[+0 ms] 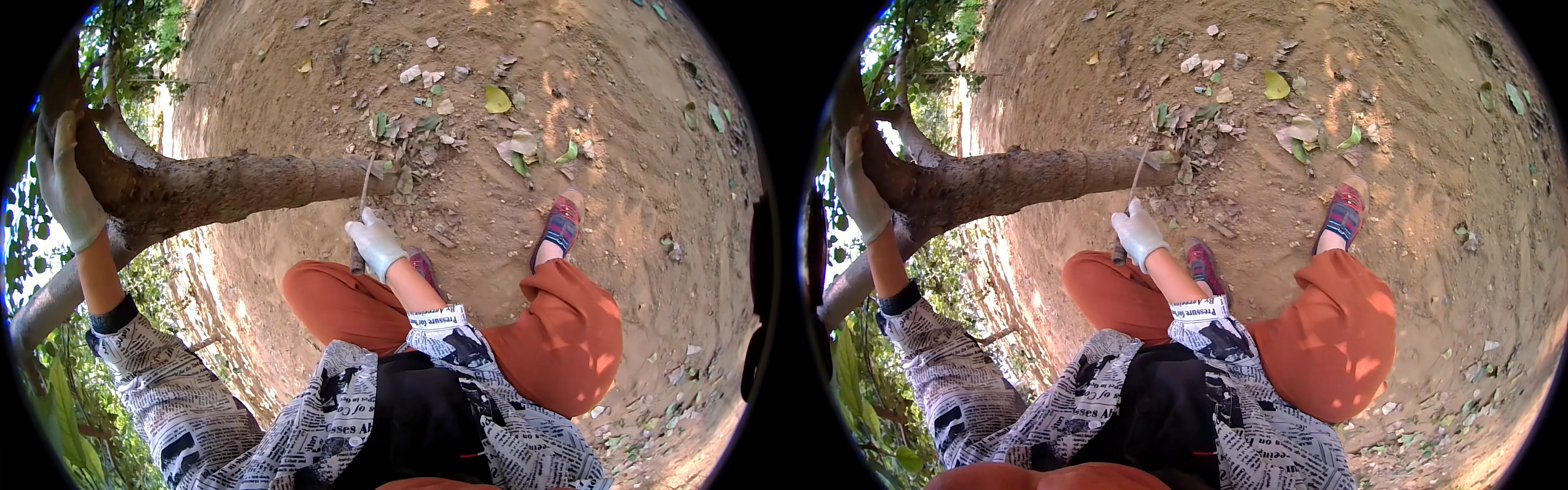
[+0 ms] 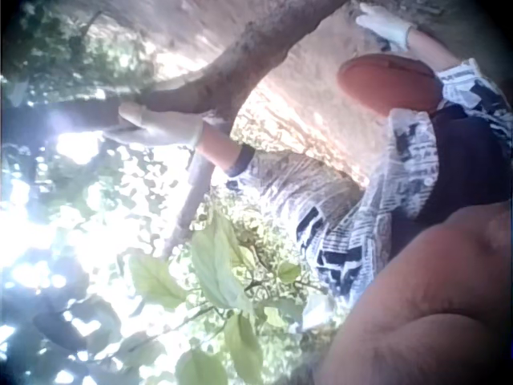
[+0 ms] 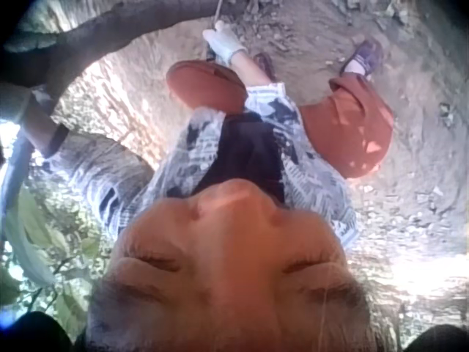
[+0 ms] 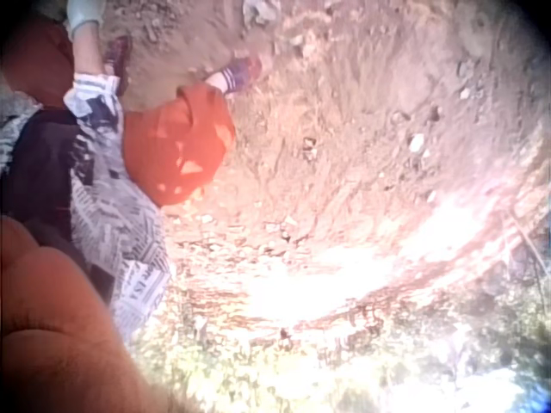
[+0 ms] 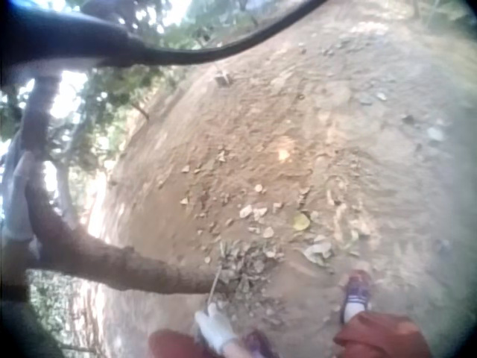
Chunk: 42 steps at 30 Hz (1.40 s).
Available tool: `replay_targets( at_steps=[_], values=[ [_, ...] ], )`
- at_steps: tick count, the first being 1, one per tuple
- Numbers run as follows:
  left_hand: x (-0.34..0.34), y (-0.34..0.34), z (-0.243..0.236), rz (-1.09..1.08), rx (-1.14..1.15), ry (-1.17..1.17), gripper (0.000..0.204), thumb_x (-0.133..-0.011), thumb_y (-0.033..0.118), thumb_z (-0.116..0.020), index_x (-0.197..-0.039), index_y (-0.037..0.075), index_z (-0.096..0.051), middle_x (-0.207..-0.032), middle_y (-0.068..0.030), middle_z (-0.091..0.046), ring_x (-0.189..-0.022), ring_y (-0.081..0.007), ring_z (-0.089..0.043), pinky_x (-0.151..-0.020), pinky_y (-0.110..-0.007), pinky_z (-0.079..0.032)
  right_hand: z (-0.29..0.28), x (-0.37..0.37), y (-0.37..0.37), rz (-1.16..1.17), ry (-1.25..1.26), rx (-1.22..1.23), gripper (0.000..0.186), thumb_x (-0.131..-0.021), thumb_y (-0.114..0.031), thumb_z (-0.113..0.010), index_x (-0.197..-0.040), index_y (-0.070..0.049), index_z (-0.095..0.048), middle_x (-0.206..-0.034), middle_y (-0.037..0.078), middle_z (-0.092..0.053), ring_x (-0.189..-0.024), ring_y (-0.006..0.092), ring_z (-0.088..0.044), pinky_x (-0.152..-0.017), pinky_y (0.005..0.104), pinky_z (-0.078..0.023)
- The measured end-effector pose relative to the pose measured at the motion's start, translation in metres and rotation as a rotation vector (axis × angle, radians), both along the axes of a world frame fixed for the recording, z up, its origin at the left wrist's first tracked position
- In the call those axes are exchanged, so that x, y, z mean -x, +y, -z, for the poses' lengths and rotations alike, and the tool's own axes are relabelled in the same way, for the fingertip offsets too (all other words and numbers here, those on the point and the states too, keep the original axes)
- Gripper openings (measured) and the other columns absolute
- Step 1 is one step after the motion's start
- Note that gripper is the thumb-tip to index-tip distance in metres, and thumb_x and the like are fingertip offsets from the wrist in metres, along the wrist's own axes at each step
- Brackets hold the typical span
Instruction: The person uses a handsaw to cut through a tree branch while holding the branch steady with their other hand.
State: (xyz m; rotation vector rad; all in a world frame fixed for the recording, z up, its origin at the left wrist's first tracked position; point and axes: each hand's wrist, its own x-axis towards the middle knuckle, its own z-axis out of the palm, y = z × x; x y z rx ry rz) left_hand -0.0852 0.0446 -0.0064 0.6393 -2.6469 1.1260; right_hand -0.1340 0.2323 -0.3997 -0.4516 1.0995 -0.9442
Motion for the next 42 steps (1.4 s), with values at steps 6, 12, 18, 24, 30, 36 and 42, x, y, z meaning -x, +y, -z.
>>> replay_targets(
  at_steps=[6,12,18,24,30,36,42],
  values=[
    [0.001,0.004,-0.005,-0.002,-0.143,0.076,0.031,-0.085,0.003,-0.044,-0.112,0.001,-0.058,-0.114,-0.0168,-0.057,-0.107,-0.0316,-0.053,-0.091,-0.033,-0.042,0.01,-0.007,-0.006,-0.039,0.078,0.03,0.044,-0.078,-0.028,-0.049,-0.106,0.007,-0.048,-0.092,0.03,-0.059,-0.088,0.0385,-0.06,-0.077,0.0412,-0.044],
    [0.011,0.003,0.004,-0.084,-0.204,0.33,0.029,-0.088,0.008,-0.042,-0.11,-0.001,-0.057,-0.113,-0.0142,-0.058,-0.104,-0.0251,-0.055,-0.092,-0.03,-0.04,0.024,0.003,-0.037,-0.143,0.187,0.064,0.04,-0.077,-0.026,-0.049,-0.101,0.005,-0.049,-0.092,0.03,-0.059,-0.09,0.0414,-0.058,-0.079,0.0431,-0.043],
    [0.039,0.025,0.025,-0.214,-0.371,0.654,0.035,-0.09,0.019,-0.04,-0.111,-0.004,-0.057,-0.11,-0.012,-0.06,-0.104,-0.0199,-0.055,-0.094,-0.029,-0.039,0.033,0.005,-0.027,0.048,-0.088,0.012,0.032,-0.078,-0.024,-0.049,-0.096,0.002,-0.049,-0.075,0.016,-0.058,-0.065,0.0297,-0.059,-0.062,0.0394,-0.046],
    [0.015,0.012,0.017,-0.21,-0.342,0.557,0.044,-0.091,0.014,-0.028,-0.121,-0.011,-0.049,-0.121,-0.0162,-0.055,-0.117,-0.0234,-0.049,-0.104,-0.032,-0.031,0.066,0.03,-0.035,-0.034,-0.217,0.072,0.027,-0.081,-0.023,-0.05,-0.096,-0.002,-0.054,-0.067,0.004,-0.05,-0.052,0.0152,-0.046,-0.047,0.0349,-0.04],
    [0.014,0.015,0.018,-0.298,-0.33,0.586,0.042,-0.092,0.011,-0.028,-0.123,-0.011,-0.047,-0.125,-0.0166,-0.052,-0.118,-0.0235,-0.048,-0.105,-0.032,-0.03,0.046,0.056,-0.027,-0.09,-0.321,-0.059,0.022,-0.082,-0.022,-0.053,-0.095,-0.005,-0.058,-0.06,-0.001,-0.047,-0.05,0.0116,-0.044,-0.044,0.0301,-0.035],
    [0.007,0.012,0.008,-0.043,-0.04,0.061,0.03,-0.092,0.003,-0.035,-0.113,-0.009,-0.052,-0.116,-0.0179,-0.056,-0.106,-0.0285,-0.055,-0.093,-0.034,-0.043,0.047,0.075,-0.034,-0.081,-0.479,-0.116,0.01,-0.084,-0.017,-0.053,-0.088,-0.009,-0.056,-0.056,-0.003,-0.042,-0.042,0.0092,-0.039,-0.038,0.0258,-0.03],
    [-0.01,0.003,-0.001,-0.064,-0.178,0.172,0.032,-0.088,0.002,-0.036,-0.114,-0.009,-0.052,-0.115,-0.0185,-0.057,-0.106,-0.0287,-0.055,-0.094,-0.034,-0.043,0.047,0.054,-0.027,-0.03,-0.485,-0.172,0.009,-0.084,-0.015,-0.052,-0.086,-0.007,-0.054,-0.054,-0.001,-0.041,-0.038,0.0116,-0.039,-0.036,0.0273,-0.03]
  ],
)
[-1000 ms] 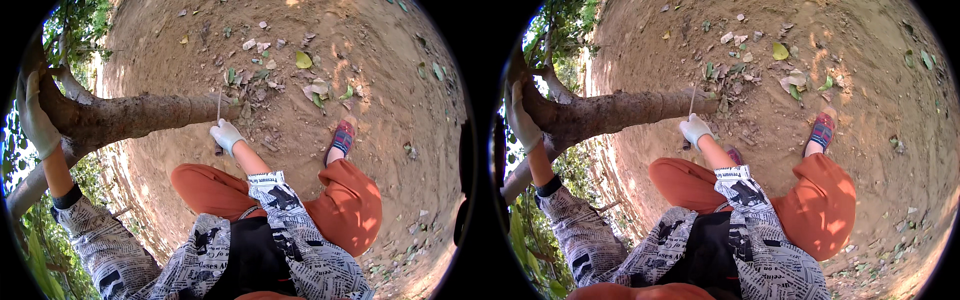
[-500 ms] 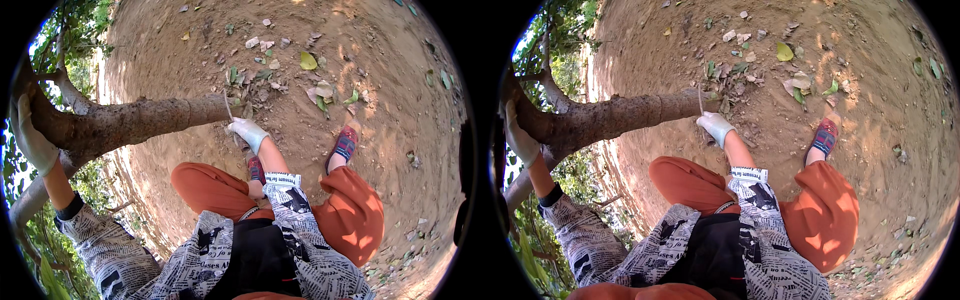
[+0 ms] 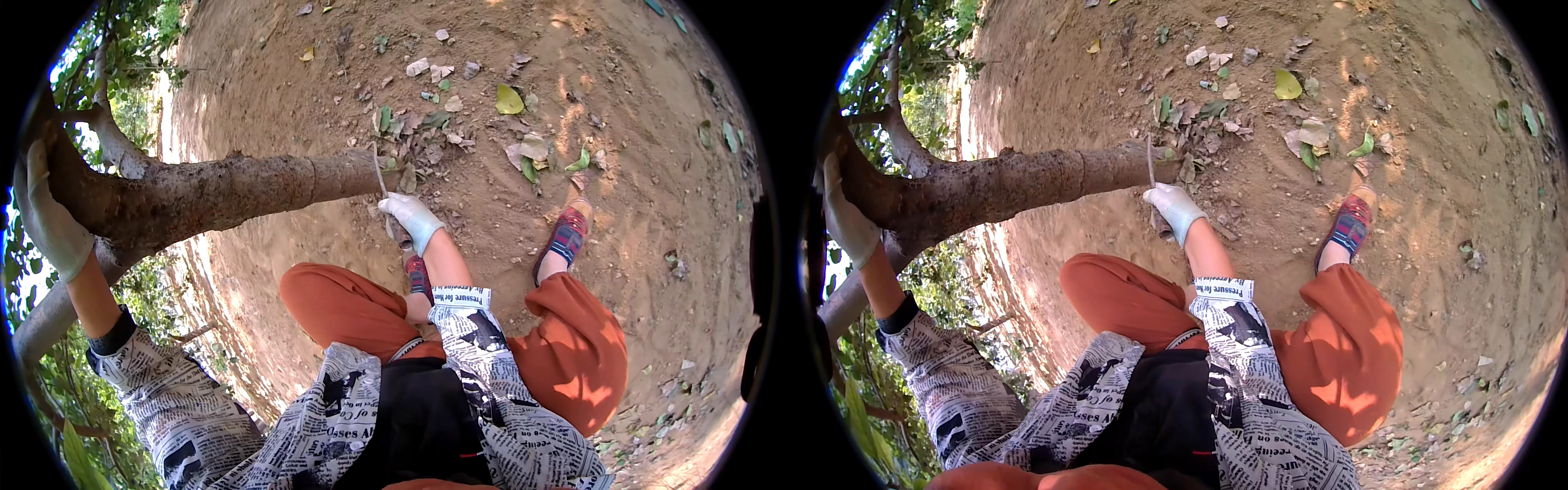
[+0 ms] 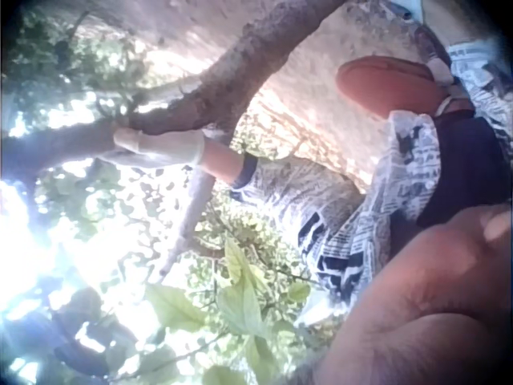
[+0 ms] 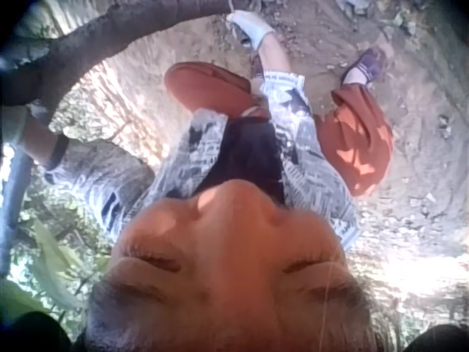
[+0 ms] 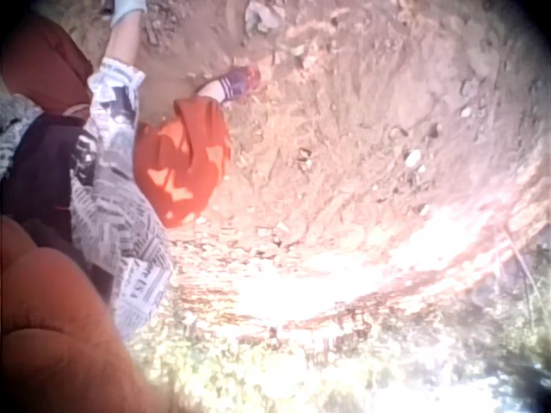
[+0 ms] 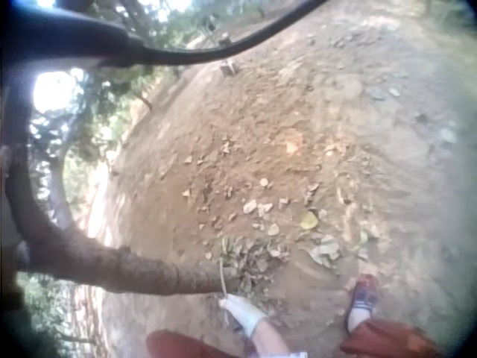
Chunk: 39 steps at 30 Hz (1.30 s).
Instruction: The person uses a handsaw to cut through a tree branch while holding the branch steady with their other hand.
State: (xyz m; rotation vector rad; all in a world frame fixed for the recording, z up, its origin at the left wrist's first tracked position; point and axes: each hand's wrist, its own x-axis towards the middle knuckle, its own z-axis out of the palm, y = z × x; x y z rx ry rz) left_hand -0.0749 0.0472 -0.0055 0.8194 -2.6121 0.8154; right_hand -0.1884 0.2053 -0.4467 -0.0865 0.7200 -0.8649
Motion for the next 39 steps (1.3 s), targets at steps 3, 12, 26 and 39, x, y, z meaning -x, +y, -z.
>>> replay_targets(
  at_steps=[3,12,26,39],
  values=[
    [-0.004,-0.004,-0.003,-0.041,0.01,0.006,0.034,-0.089,0.003,-0.034,-0.115,-0.008,-0.053,-0.115,-0.0184,-0.057,-0.105,-0.0278,-0.056,-0.095,-0.033,-0.042,0.002,-0.006,-0.001,0.004,0.072,0.026,0.015,-0.083,-0.02,-0.05,-0.085,-0.005,-0.054,-0.056,0.002,-0.044,-0.037,0.0142,-0.042,-0.036,0.03,-0.033],
    [0.001,-0.002,0.006,-0.086,-0.062,0.099,0.044,-0.092,0.012,-0.024,-0.124,-0.009,-0.046,-0.126,-0.0161,-0.051,-0.121,-0.0243,-0.043,-0.107,-0.033,-0.027,-0.012,-0.017,-0.02,-0.078,0.225,-0.001,0.029,-0.079,-0.024,-0.05,-0.091,0.001,-0.056,-0.071,0.009,-0.054,-0.057,0.0209,-0.051,-0.048,0.0389,-0.042],
    [0.014,0.0,0.01,-0.173,-0.041,0.238,0.041,-0.093,0.017,-0.031,-0.12,-0.006,-0.052,-0.122,-0.0132,-0.055,-0.116,-0.0227,-0.049,-0.103,-0.031,-0.032,0.026,-0.039,-0.024,-0.014,0.368,0.095,0.033,-0.077,-0.022,-0.049,-0.091,0.006,-0.058,-0.08,0.016,-0.059,-0.072,0.0266,-0.056,-0.07,0.0359,-0.045],
    [0.029,0.004,0.017,-0.191,-0.129,0.351,0.041,-0.092,0.012,-0.028,-0.117,-0.009,-0.053,-0.118,-0.0149,-0.056,-0.113,-0.0228,-0.05,-0.103,-0.033,-0.032,0.027,-0.027,-0.035,-0.209,0.399,0.135,0.036,-0.08,-0.026,-0.049,-0.097,0.005,-0.057,-0.074,0.011,-0.057,-0.063,0.0216,-0.052,-0.062,0.0346,-0.046]
  ],
)
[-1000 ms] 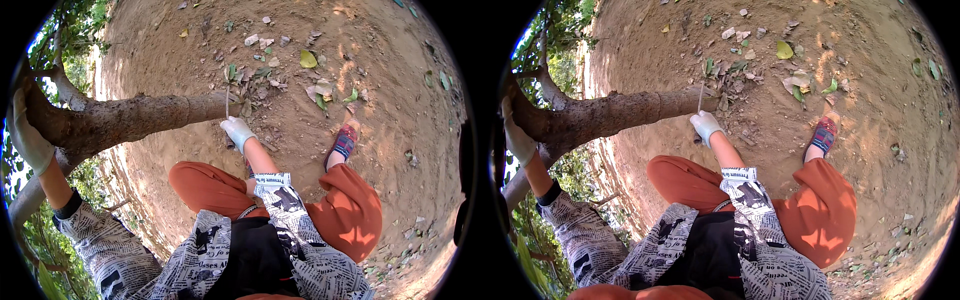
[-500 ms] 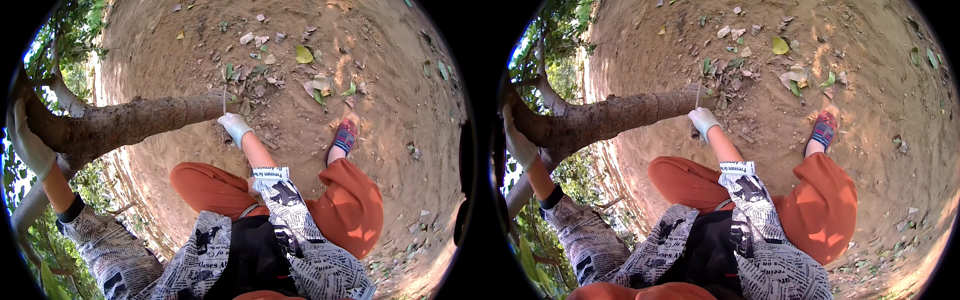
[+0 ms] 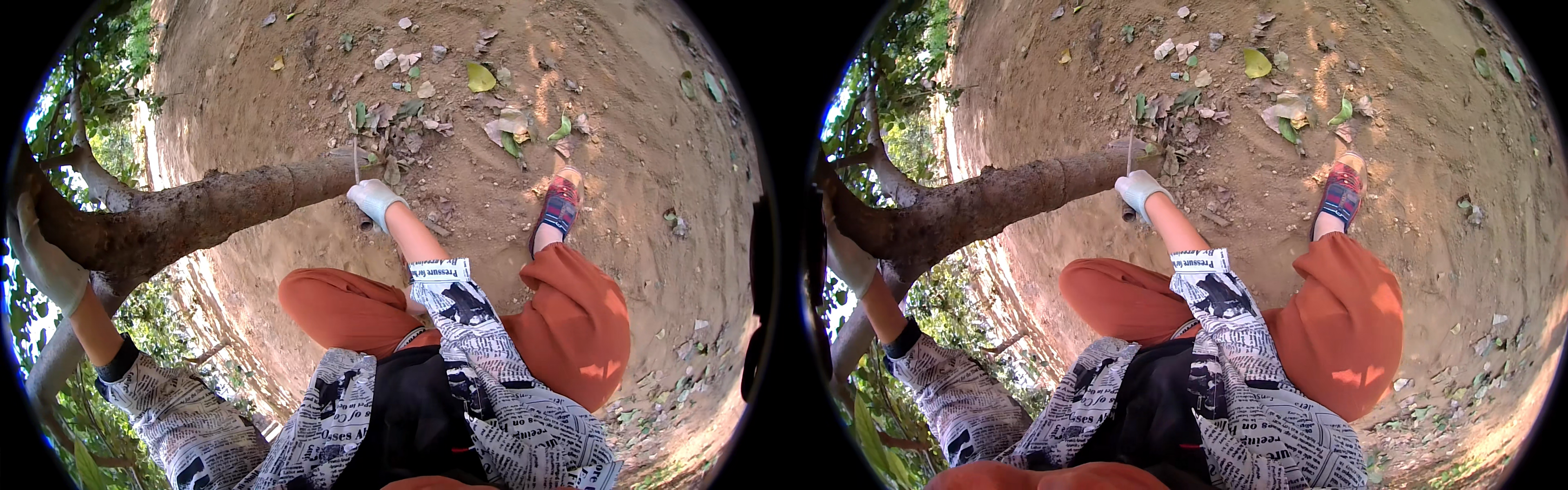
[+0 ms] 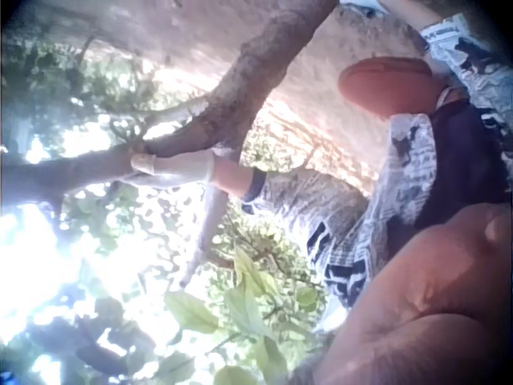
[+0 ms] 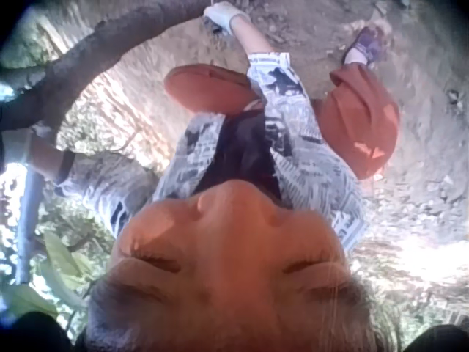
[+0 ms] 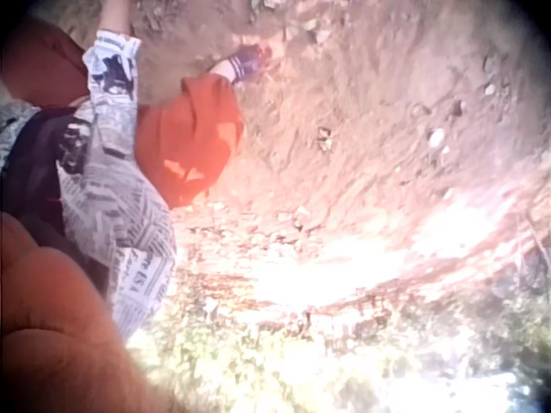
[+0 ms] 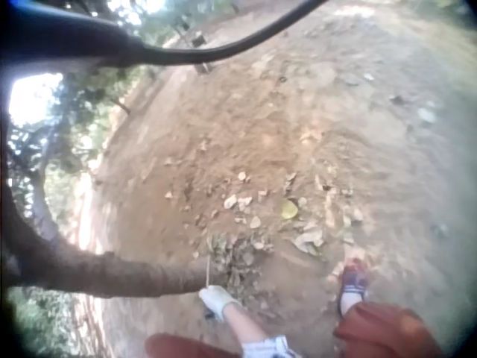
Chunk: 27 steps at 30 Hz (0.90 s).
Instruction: The person uses a handsaw to cut through a tree branch while holding the branch steady with their other hand.
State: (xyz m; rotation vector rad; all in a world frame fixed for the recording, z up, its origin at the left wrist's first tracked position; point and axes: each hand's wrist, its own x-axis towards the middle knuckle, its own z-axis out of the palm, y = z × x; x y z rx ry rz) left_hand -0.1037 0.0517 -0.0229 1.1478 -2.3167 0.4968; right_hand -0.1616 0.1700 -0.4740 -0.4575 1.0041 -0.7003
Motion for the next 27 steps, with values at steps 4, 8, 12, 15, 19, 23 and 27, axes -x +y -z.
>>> replay_targets(
  at_steps=[4,8,12,15,19,23,27],
  values=[
    [-0.004,0.002,-0.001,0.012,-0.001,0.039,0.039,-0.091,0.01,-0.03,-0.118,-0.009,-0.052,-0.119,-0.0151,-0.056,-0.113,-0.0232,-0.05,-0.104,-0.033,-0.032,-0.028,-0.007,0.022,0.068,0.142,0.095,0.04,-0.077,-0.025,-0.048,-0.095,0.009,-0.059,-0.088,0.028,-0.061,-0.084,0.0377,-0.06,-0.078,0.0393,-0.045],
    [-0.007,-0.003,0.001,0.005,-0.02,0.056,0.038,-0.091,0.004,-0.029,-0.118,-0.008,-0.052,-0.121,-0.0144,-0.055,-0.114,-0.0229,-0.049,-0.104,-0.033,-0.031,-0.012,-0.012,0.026,0.173,0.128,0.122,0.039,-0.079,-0.026,-0.047,-0.095,0.007,-0.059,-0.086,0.026,-0.061,-0.08,0.0352,-0.061,-0.073,0.0409,-0.046],
    [-0.02,-0.006,-0.012,0.073,0.112,-0.291,0.039,-0.091,0.003,-0.027,-0.118,-0.007,-0.053,-0.12,-0.0131,-0.056,-0.113,-0.0217,-0.05,-0.103,-0.032,-0.032,-0.024,0.008,0.017,0.162,-0.073,-0.089,0.034,-0.079,-0.025,-0.047,-0.091,0.006,-0.057,-0.071,0.018,-0.056,-0.058,0.0307,-0.059,-0.045,0.0421,-0.044],
    [-0.02,-0.006,-0.009,0.049,0.049,-0.126,0.038,-0.092,0.005,-0.028,-0.117,-0.006,-0.054,-0.119,-0.0124,-0.057,-0.112,-0.0212,-0.051,-0.102,-0.031,-0.033,-0.026,0.004,0.029,0.194,-0.116,-0.079,0.031,-0.081,-0.025,-0.046,-0.093,0.003,-0.054,-0.063,0.011,-0.049,-0.045,0.0244,-0.051,-0.034,0.0389,-0.038],
    [-0.013,-0.001,-0.004,0.029,0.015,-0.002,0.038,-0.092,0.007,-0.029,-0.117,-0.007,-0.054,-0.119,-0.0125,-0.056,-0.114,-0.021,-0.049,-0.103,-0.032,-0.032,-0.022,0.002,0.03,0.135,-0.092,-0.045,0.029,-0.081,-0.027,-0.05,-0.093,-0.001,-0.055,-0.068,0.006,-0.052,-0.057,0.0193,-0.052,-0.048,0.0375,-0.042],
    [-0.017,-0.004,-0.013,0.034,0.016,-0.08,0.041,-0.091,0.009,-0.027,-0.119,-0.007,-0.053,-0.12,-0.0136,-0.056,-0.116,-0.0214,-0.048,-0.104,-0.032,-0.031,-0.052,0.03,0.025,0.042,-0.141,-0.19,0.025,-0.081,-0.027,-0.052,-0.087,-0.003,-0.055,-0.067,0.004,-0.051,-0.061,0.0174,-0.051,-0.056,0.0347,-0.043],
    [-0.004,0.002,0.007,0.064,-0.006,0.061,0.041,-0.085,0.013,-0.035,-0.115,-0.007,-0.054,-0.115,-0.0144,-0.058,-0.108,-0.0222,-0.053,-0.099,-0.031,-0.036,-0.022,0.005,0.039,0.132,-0.091,-0.04,0.023,-0.082,-0.025,-0.052,-0.086,-0.003,-0.055,-0.07,0.005,-0.051,-0.058,0.0155,-0.048,-0.056,0.0337,-0.041]
  ],
)
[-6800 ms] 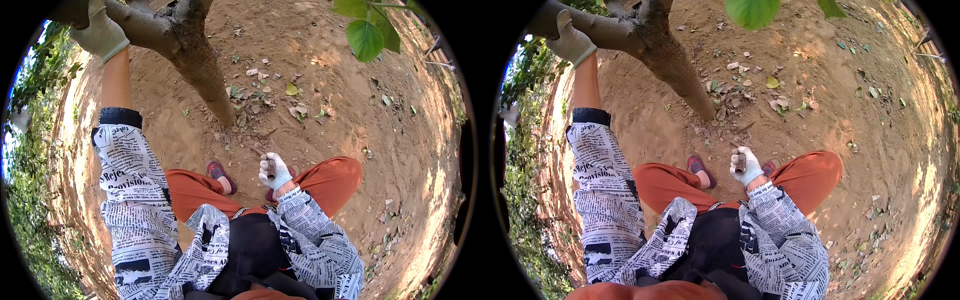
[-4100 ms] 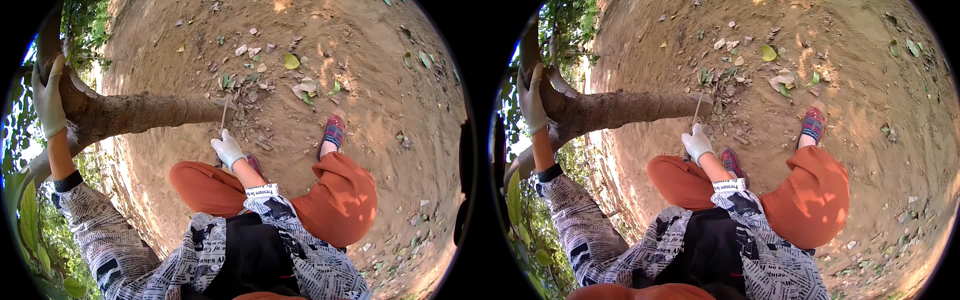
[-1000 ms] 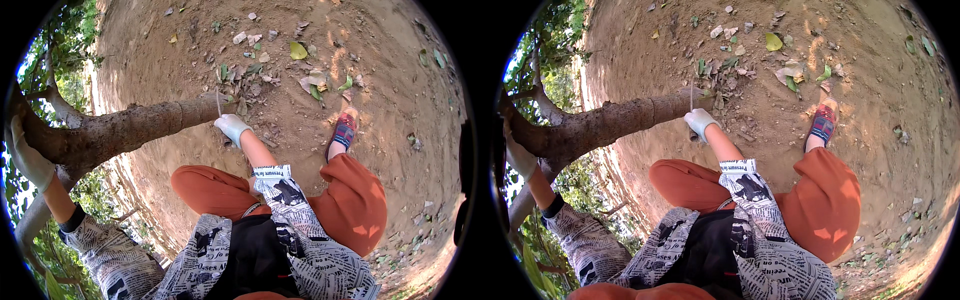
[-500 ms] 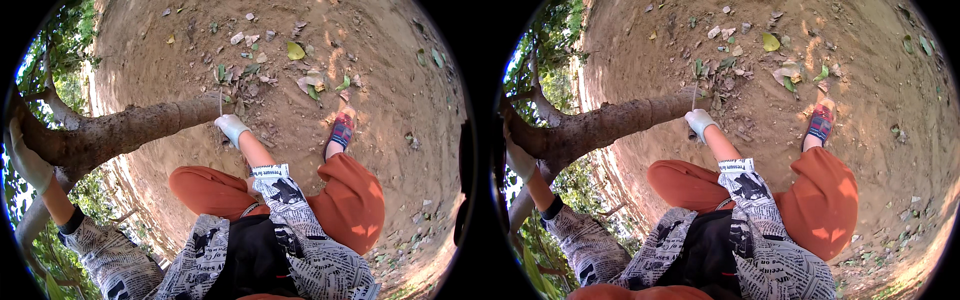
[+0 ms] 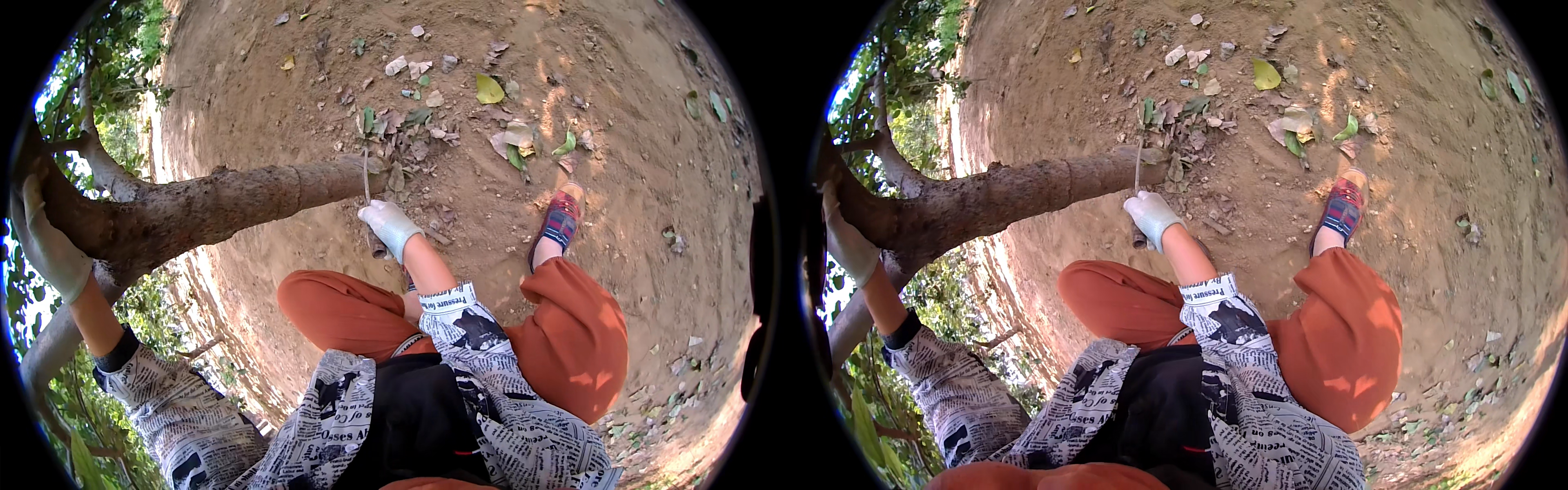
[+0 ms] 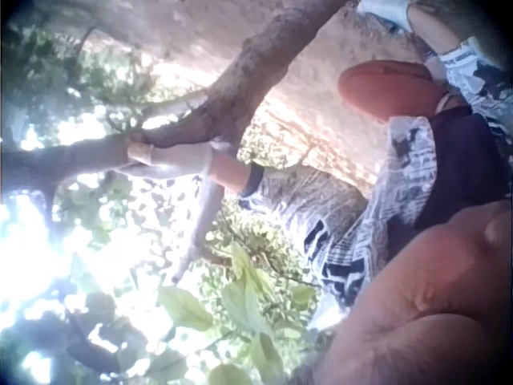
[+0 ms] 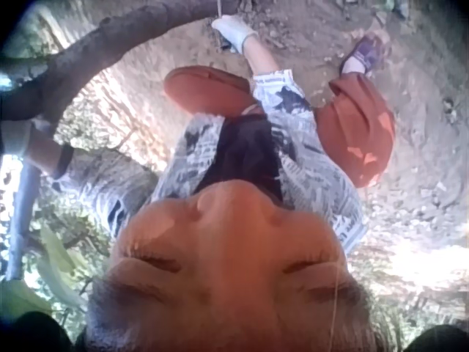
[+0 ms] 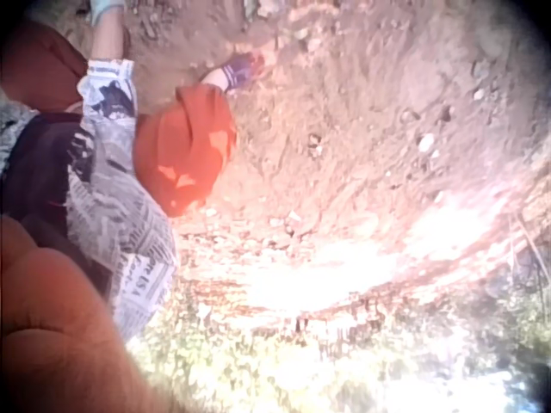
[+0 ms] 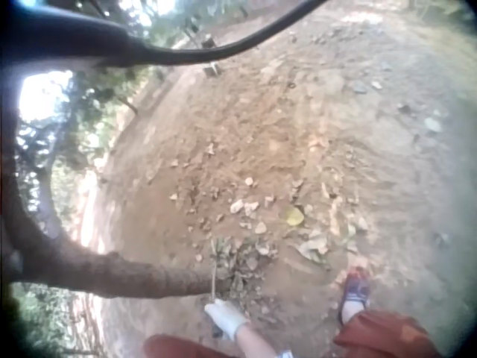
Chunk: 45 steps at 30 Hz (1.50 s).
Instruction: The person uses a handsaw to cut through a tree branch while holding the branch steady with their other hand.
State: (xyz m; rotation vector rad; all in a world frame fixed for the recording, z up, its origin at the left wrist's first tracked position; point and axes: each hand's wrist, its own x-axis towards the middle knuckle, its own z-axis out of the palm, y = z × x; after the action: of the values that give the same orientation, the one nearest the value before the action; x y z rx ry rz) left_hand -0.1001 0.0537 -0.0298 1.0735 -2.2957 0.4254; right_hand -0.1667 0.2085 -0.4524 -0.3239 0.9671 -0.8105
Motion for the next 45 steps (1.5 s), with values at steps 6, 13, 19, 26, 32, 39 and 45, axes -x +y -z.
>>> replay_targets(
  at_steps=[6,13,19,26,32,39,45],
  values=[
    [-0.001,-0.001,-0.006,-0.009,-0.029,0.039,0.042,-0.085,0.012,-0.035,-0.116,-0.009,-0.053,-0.115,-0.0149,-0.058,-0.109,-0.0234,-0.053,-0.099,-0.031,-0.035,0.007,0.013,-0.011,0.016,-0.06,-0.068,0.031,-0.079,-0.026,-0.05,-0.095,0.0,-0.055,-0.072,0.009,-0.054,-0.055,0.0216,-0.052,-0.045,0.0403,-0.042],
    [-0.004,-0.003,-0.011,-0.017,0.012,-0.047,0.041,-0.088,0.012,-0.032,-0.115,-0.009,-0.054,-0.117,-0.0141,-0.058,-0.111,-0.0223,-0.052,-0.1,-0.031,-0.034,0.009,-0.014,0.012,0.009,0.038,0.01,0.04,-0.08,-0.027,-0.048,-0.108,0.001,-0.053,-0.072,0.011,-0.055,-0.049,0.0228,-0.051,-0.038,0.0384,-0.04],
    [0.0,0.001,-0.009,0.037,0.047,-0.096,0.038,-0.088,0.013,-0.036,-0.111,-0.009,-0.056,-0.118,-0.0146,-0.056,-0.109,-0.0229,-0.053,-0.098,-0.031,-0.037,-0.004,0.009,-0.007,-0.044,-0.084,-0.073,0.028,-0.08,-0.026,-0.047,-0.093,-0.001,-0.051,-0.065,0.009,-0.05,-0.04,0.0214,-0.047,-0.031,0.0354,-0.037],
    [0.013,0.005,-0.002,-0.015,0.068,0.0,0.039,-0.087,0.015,-0.037,-0.112,-0.008,-0.056,-0.117,-0.0138,-0.056,-0.108,-0.0223,-0.053,-0.097,-0.03,-0.037,0.012,-0.006,0.014,0.045,-0.081,-0.092,0.028,-0.082,-0.027,-0.048,-0.095,-0.002,-0.053,-0.066,0.008,-0.049,-0.045,0.0211,-0.05,-0.033,0.036,-0.038],
    [0.007,0.006,-0.006,-0.001,0.013,-0.001,0.037,-0.086,0.012,-0.035,-0.111,-0.008,-0.055,-0.112,-0.0143,-0.059,-0.105,-0.0218,-0.054,-0.096,-0.03,-0.038,-0.007,0.011,0.005,-0.027,-0.091,-0.083,0.026,-0.082,-0.029,-0.048,-0.087,-0.004,-0.05,-0.062,0.007,-0.047,-0.045,0.0221,-0.049,-0.033,0.0367,-0.038],
    [0.005,0.002,-0.003,0.035,0.006,0.003,0.037,-0.087,0.013,-0.036,-0.11,-0.009,-0.054,-0.112,-0.0152,-0.06,-0.104,-0.0229,-0.055,-0.096,-0.03,-0.039,-0.004,0.003,0.019,0.012,-0.042,-0.075,0.028,-0.082,-0.029,-0.047,-0.091,-0.003,-0.052,-0.066,0.007,-0.049,-0.05,0.0211,-0.051,-0.037,0.038,-0.04],
    [-0.002,-0.001,-0.01,-0.013,-0.01,-0.033,0.042,-0.087,0.014,-0.034,-0.116,-0.009,-0.054,-0.117,-0.014,-0.059,-0.112,-0.0217,-0.052,-0.101,-0.03,-0.034,-0.003,0.004,0.011,0.037,-0.107,-0.119,0.022,-0.083,-0.025,-0.054,-0.083,-0.003,-0.057,-0.062,0.002,-0.05,-0.055,0.0141,-0.049,-0.049,0.0334,-0.04]
  ],
)
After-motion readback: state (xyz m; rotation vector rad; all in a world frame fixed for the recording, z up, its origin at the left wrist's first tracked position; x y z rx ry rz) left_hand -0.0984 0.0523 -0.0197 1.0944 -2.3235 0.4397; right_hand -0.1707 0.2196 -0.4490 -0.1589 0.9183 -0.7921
